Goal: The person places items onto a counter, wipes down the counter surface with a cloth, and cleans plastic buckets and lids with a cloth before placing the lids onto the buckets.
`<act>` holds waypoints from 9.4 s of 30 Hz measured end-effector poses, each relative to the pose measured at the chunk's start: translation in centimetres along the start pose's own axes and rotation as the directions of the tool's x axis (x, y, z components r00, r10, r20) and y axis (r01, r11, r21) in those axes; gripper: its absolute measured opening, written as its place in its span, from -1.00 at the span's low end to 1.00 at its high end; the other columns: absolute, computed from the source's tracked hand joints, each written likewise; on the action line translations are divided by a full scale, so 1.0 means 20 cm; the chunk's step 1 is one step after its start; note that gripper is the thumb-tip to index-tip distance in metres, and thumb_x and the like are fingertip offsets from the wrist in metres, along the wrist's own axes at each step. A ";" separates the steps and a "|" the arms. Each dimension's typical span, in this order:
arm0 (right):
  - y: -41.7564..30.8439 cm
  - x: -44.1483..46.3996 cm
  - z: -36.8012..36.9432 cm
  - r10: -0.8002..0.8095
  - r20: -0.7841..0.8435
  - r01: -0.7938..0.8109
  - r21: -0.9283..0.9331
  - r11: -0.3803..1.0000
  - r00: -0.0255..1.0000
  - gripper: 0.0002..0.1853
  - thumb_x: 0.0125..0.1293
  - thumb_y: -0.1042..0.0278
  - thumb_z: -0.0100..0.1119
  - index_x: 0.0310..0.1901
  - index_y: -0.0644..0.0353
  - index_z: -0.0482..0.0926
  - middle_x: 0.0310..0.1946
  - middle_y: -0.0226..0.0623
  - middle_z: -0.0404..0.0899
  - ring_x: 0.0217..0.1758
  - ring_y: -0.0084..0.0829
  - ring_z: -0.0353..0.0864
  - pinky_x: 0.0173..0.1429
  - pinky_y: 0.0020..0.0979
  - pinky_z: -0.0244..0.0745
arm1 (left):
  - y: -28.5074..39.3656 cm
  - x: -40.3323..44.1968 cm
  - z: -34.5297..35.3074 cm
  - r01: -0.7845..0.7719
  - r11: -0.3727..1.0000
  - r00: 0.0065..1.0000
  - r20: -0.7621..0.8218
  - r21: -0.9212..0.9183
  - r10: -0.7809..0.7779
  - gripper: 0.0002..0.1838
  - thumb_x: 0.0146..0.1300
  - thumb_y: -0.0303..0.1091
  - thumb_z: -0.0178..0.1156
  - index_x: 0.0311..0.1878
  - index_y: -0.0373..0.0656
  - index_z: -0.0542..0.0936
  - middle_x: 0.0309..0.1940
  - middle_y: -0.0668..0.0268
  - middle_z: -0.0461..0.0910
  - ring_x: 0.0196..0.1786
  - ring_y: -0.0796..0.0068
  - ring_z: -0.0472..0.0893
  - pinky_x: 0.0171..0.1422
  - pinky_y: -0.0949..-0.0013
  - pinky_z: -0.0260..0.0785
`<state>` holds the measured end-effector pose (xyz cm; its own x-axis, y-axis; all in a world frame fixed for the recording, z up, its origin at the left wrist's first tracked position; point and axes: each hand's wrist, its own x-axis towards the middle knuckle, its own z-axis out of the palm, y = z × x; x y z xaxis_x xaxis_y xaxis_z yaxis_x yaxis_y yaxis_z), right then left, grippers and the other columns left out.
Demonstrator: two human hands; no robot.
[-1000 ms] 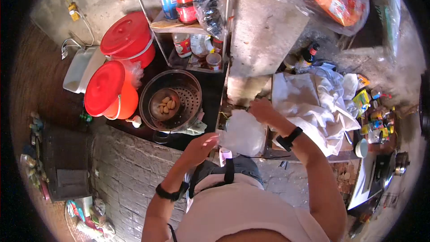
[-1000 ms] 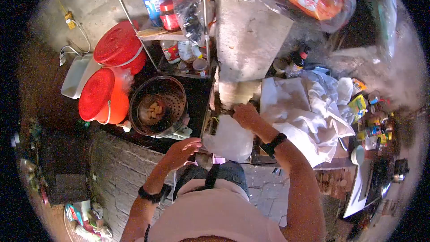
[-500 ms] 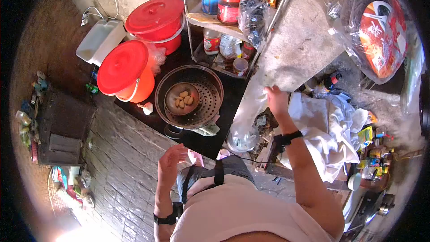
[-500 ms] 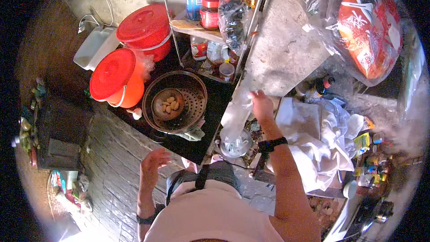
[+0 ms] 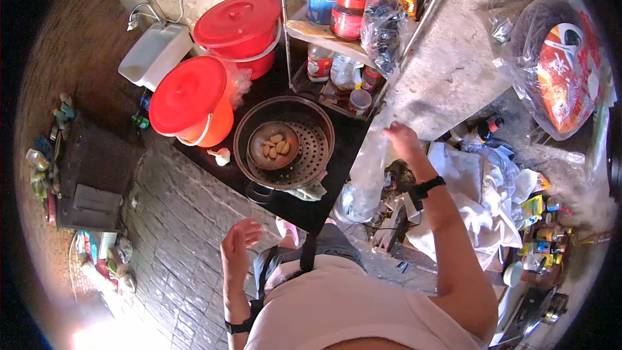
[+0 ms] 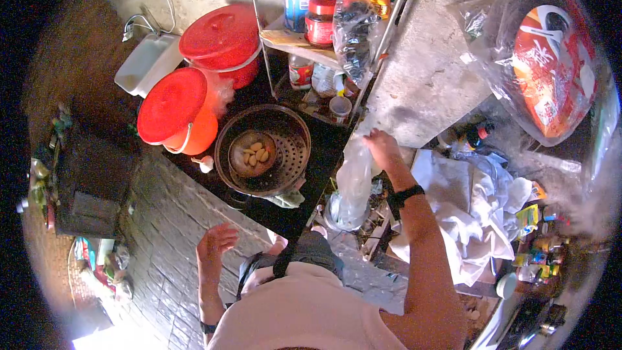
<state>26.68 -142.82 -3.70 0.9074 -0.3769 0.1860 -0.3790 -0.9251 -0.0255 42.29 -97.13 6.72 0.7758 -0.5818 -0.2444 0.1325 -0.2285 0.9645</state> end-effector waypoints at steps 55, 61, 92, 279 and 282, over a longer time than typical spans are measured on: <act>-1.22 1.11 0.45 -0.042 -0.386 0.143 0.237 0.961 0.921 -0.76 0.19 0.21 0.02 -0.14 0.07 0.49 0.01 -0.21 0.37 0.14 -0.15 0.31 0.16 -0.12 0.24 | -0.15 -0.34 -0.60 0.478 0.853 0.728 -0.449 -0.209 -0.518 -0.69 0.08 -0.33 0.11 -0.18 -0.38 0.45 -0.53 0.12 0.53 -0.74 0.27 0.51 -0.78 0.31 0.44; -0.99 0.99 0.41 0.162 -0.456 0.156 0.583 0.798 0.875 -0.80 0.09 0.46 0.08 -0.20 0.10 0.48 -0.07 -0.34 0.43 0.06 -0.29 0.39 0.14 -0.32 0.28 | -0.22 -0.29 -0.73 0.579 0.794 0.696 -0.394 -0.186 -0.600 -0.62 0.09 -0.35 0.08 -0.06 -0.36 0.32 -0.43 0.08 0.51 -0.70 0.26 0.52 -0.80 0.29 0.45; -0.85 0.23 -0.05 -0.077 -0.197 0.210 0.871 0.445 0.977 -0.68 0.25 0.16 -0.08 -0.11 0.17 0.49 0.02 -0.18 0.42 0.18 -0.21 0.30 0.28 -0.25 0.13 | -0.06 -0.17 -0.70 0.512 0.816 0.773 -0.270 -0.269 -0.574 -0.62 0.13 -0.27 0.10 -0.11 -0.30 0.25 -0.52 0.06 0.51 -0.79 0.29 0.46 -0.83 0.37 0.35; -2.58 -0.03 -0.59 0.739 0.668 -0.920 0.337 -0.198 0.086 -0.44 -0.14 0.12 0.35 -0.01 0.04 0.50 -0.49 -0.22 0.59 -0.62 -0.40 0.56 -0.67 -0.38 0.50 | 0.30 1.73 -0.87 0.201 0.822 0.836 0.531 -0.532 0.140 -0.61 0.21 -0.13 0.14 -0.03 -0.20 0.38 0.05 0.23 0.42 0.08 0.34 0.43 0.20 0.19 0.24; -2.48 -0.19 -0.63 0.734 0.667 -0.891 0.400 -0.212 0.125 -0.41 -0.12 0.12 0.34 0.03 0.03 0.48 -0.51 -0.21 0.58 -0.64 -0.40 0.56 -0.65 -0.38 0.49 | 0.31 1.56 -0.70 0.109 0.870 0.891 0.435 -0.481 0.129 -0.59 0.20 -0.08 0.13 -0.05 -0.18 0.38 0.03 0.23 0.43 0.05 0.36 0.45 0.16 0.17 0.28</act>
<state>39.78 -94.88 9.30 -0.0438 -0.7579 -0.6509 -0.6555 0.5135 -0.5537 75.89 -105.77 6.56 0.4396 -0.8876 -0.1374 0.4967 0.1129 0.8605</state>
